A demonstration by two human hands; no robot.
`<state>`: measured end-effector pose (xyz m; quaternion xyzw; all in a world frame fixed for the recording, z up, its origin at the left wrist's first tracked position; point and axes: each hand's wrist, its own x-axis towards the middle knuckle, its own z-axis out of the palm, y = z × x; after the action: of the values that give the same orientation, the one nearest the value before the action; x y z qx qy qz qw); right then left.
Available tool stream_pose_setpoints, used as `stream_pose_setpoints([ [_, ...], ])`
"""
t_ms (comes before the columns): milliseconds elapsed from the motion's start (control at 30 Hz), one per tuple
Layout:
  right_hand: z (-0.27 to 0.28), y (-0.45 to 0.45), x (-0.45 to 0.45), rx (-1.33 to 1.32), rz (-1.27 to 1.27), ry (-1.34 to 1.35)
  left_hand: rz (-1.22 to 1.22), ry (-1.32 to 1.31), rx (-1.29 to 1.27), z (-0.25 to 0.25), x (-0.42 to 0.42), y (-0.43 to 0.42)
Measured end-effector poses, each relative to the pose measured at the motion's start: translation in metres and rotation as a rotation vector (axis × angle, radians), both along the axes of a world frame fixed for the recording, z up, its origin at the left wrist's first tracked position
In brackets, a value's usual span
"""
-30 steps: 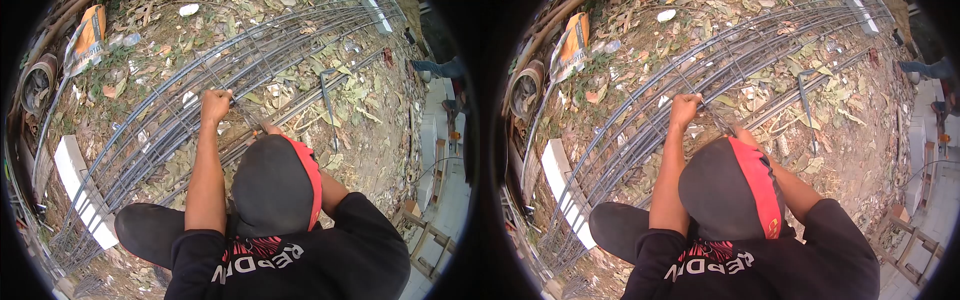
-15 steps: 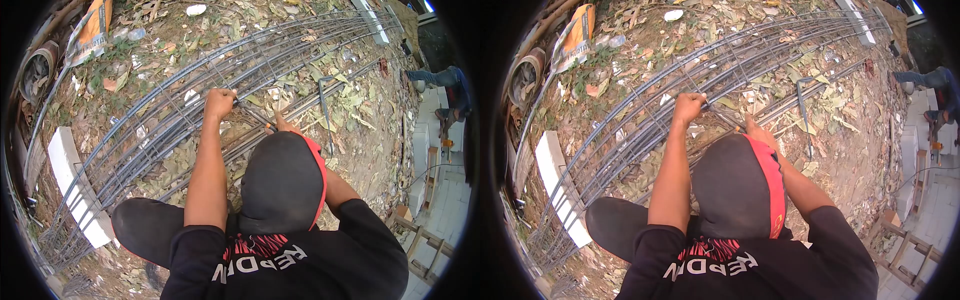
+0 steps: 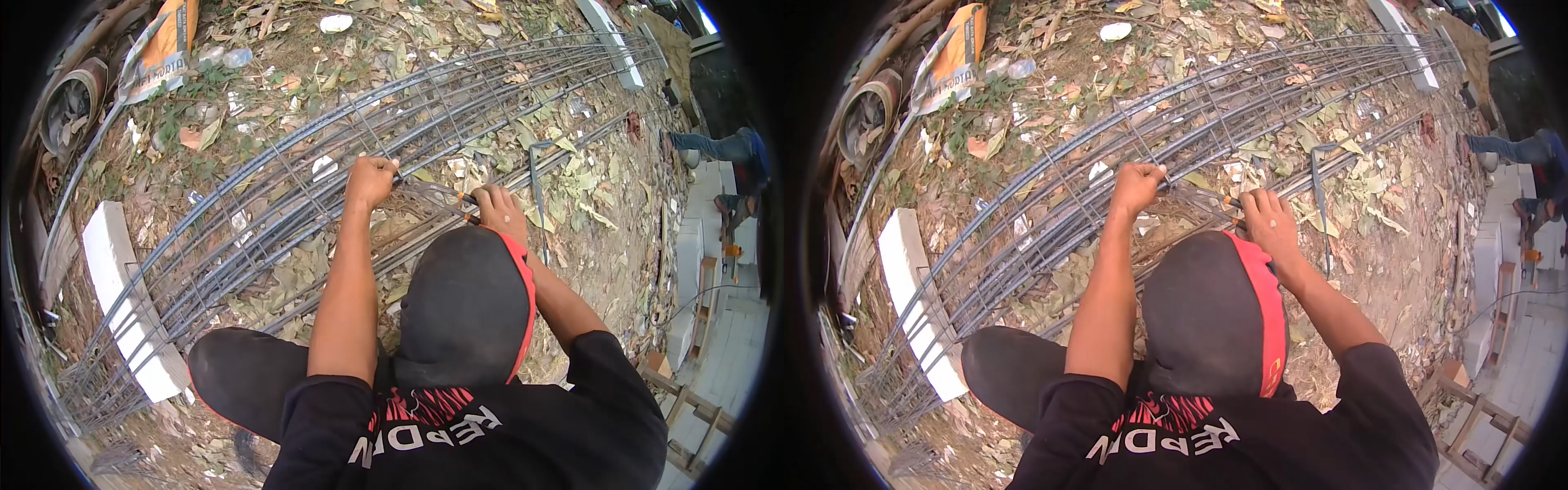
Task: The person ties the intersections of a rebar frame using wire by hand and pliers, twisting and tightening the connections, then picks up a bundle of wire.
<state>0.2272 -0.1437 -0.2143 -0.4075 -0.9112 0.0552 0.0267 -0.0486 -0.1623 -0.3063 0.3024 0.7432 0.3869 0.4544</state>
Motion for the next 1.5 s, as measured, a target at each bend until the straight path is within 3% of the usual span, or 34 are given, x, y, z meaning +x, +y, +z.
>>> stream_pose_setpoints([
  [67, 0.005, -0.001, 0.0, 0.227, 0.127, -0.001, 0.004, -0.007, 0.014, -0.007, 0.0, -0.001],
  [133, -0.003, 0.003, 0.003, 0.252, 0.128, 0.004, 0.019, 0.002, 0.031, -0.003, 0.0, -0.001],
  [233, -0.018, 0.003, 0.004, -0.191, -0.015, -0.205, 0.008, -0.017, 0.026, 0.005, 0.001, -0.001],
  [267, -0.02, 0.005, 0.002, -0.192, -0.003, -0.206, 0.012, -0.07, 0.02, 0.007, 0.001, -0.003],
  [333, -0.02, 0.01, -0.006, -0.747, -0.256, -0.054, 0.018, -0.027, 0.038, 0.005, 0.0, -0.003],
  [367, -0.018, 0.007, -0.007, -0.749, -0.25, -0.049, 0.002, -0.003, 0.044, 0.004, 0.0, -0.003],
  [433, -0.006, -0.01, 0.002, -1.188, -0.383, 0.439, -0.018, 0.049, 0.068, 0.001, 0.0, -0.002],
  [500, -0.018, -0.003, 0.009, -1.4, -0.439, 0.701, -0.022, 0.002, 0.041, 0.001, 0.001, -0.003],
  [533, -0.037, 0.013, 0.006, -1.313, -0.316, 0.322, -0.021, -0.05, 0.018, 0.0, -0.001, -0.002],
  [600, -0.061, 0.02, 0.008, -1.206, -0.178, -0.048, -0.036, -0.014, 0.008, 0.001, -0.001, -0.002],
  [667, -0.049, 0.003, 0.004, -0.552, -0.204, 0.026, -0.034, 0.044, 0.009, 0.008, 0.0, -0.004],
  [700, -0.046, 0.001, 0.002, -0.553, -0.189, 0.03, -0.036, 0.041, 0.005, 0.01, -0.002, -0.004],
  [800, -0.035, -0.006, 0.007, -0.177, -0.035, 0.129, -0.031, 0.135, 0.041, 0.011, -0.001, -0.006],
  [833, -0.023, -0.006, 0.002, -0.449, -0.112, 0.175, -0.02, 0.095, 0.029, 0.011, -0.002, -0.006],
  [867, -0.028, -0.01, 0.006, -0.449, -0.134, 0.172, -0.041, 0.088, 0.027, 0.012, -0.002, -0.005],
  [900, -0.035, -0.014, 0.016, -0.779, -0.151, 0.459, -0.036, 0.074, -0.01, 0.016, -0.002, -0.005],
  [1000, -0.037, -0.015, 0.017, -1.619, -0.748, 0.93, -0.044, 0.079, -0.026, 0.013, 0.0, -0.003],
  [1100, -0.056, -0.005, 0.019, -1.589, -0.678, 0.752, -0.018, 0.116, -0.007, 0.007, 0.002, -0.007],
  [1167, -0.054, 0.005, 0.022, -1.038, -0.224, 0.255, -0.022, 0.122, 0.004, 0.008, 0.002, -0.008],
  [1200, -0.059, 0.005, 0.029, -1.035, -0.249, 0.259, -0.01, 0.121, -0.02, 0.011, 0.002, -0.007],
  [1267, -0.073, 0.003, 0.038, -0.514, -0.143, 0.168, -0.012, 0.119, -0.042, 0.015, 0.003, -0.006],
  [1333, -0.071, -0.005, 0.033, -0.43, -0.256, 0.176, 0.004, 0.145, -0.036, 0.016, 0.004, -0.008],
  [1400, -0.065, -0.009, 0.03, -0.038, -0.304, 0.117, -0.017, 0.136, -0.079, 0.017, 0.004, -0.009],
  [1500, -0.067, 0.004, 0.015, -0.053, -0.405, 0.251, 0.016, 0.177, -0.054, 0.029, 0.009, -0.01],
])
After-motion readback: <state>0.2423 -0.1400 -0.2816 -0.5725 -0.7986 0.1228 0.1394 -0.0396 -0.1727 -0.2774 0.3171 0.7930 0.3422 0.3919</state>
